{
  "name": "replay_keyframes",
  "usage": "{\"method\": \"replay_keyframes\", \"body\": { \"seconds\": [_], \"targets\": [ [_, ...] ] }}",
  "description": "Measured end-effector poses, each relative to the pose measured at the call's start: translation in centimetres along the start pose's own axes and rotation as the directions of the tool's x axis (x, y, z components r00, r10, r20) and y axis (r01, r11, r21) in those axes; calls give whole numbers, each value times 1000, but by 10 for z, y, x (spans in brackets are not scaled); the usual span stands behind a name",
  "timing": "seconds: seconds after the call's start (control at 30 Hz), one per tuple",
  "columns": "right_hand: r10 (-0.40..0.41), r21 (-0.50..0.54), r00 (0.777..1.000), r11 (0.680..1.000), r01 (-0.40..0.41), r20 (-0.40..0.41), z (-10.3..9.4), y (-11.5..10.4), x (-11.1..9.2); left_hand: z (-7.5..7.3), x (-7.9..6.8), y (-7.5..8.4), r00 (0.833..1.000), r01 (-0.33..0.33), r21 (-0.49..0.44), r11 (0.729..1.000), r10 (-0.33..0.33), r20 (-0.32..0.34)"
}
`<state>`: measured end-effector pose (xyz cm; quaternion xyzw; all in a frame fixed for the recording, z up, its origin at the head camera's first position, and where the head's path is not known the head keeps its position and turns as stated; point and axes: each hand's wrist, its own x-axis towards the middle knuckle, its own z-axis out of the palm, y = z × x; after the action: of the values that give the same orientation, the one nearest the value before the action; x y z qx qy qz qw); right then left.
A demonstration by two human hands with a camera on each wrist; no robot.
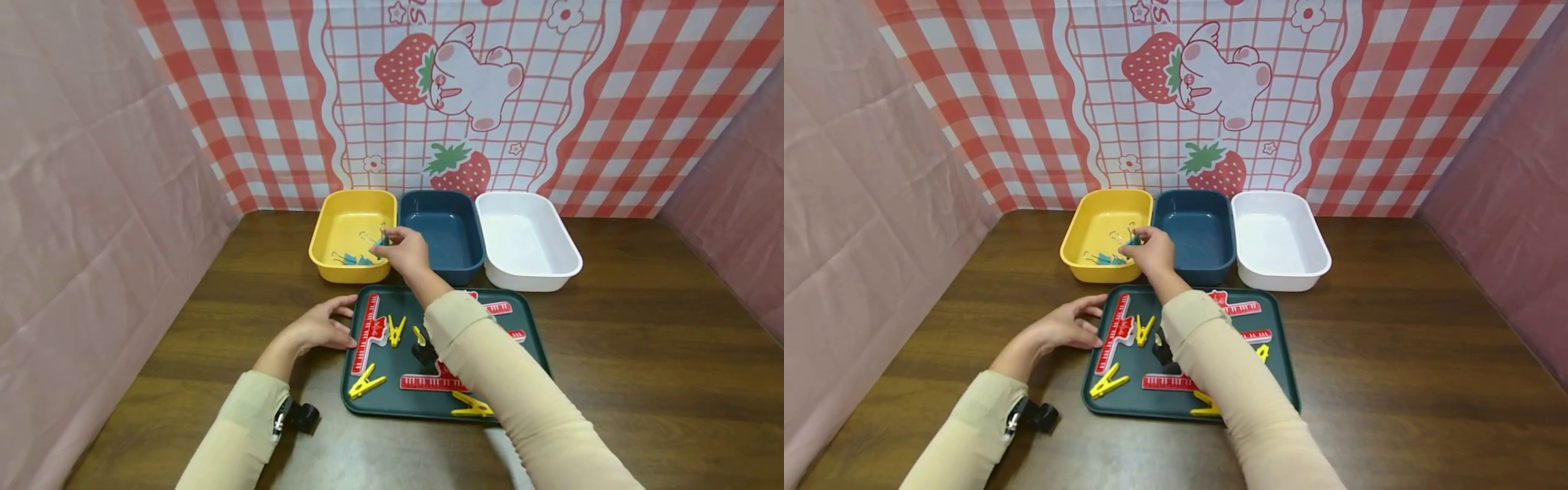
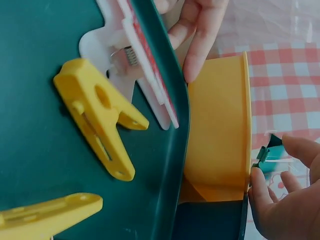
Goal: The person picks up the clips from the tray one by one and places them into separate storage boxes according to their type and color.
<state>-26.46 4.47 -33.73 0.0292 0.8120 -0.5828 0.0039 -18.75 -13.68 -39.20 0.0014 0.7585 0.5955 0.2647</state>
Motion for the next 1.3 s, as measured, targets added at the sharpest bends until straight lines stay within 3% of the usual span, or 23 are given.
{"method": "replay_keyframes", "body": {
  "seconds": [0.5,0.77,1.3],
  "targets": [
    [26,108,1000,994,-24,-11,-6,4,0,3,0,2,1000,9,4,1000,-9,-26],
    [39,208,999,977,-45,33,-11,9,-5,3,-1,1,999,8,4,1000,-8,-38],
    [47,282,995,957,-70,87,-29,17,-25,4,0,1,999,14,14,1000,-14,-37]
  ]
}}
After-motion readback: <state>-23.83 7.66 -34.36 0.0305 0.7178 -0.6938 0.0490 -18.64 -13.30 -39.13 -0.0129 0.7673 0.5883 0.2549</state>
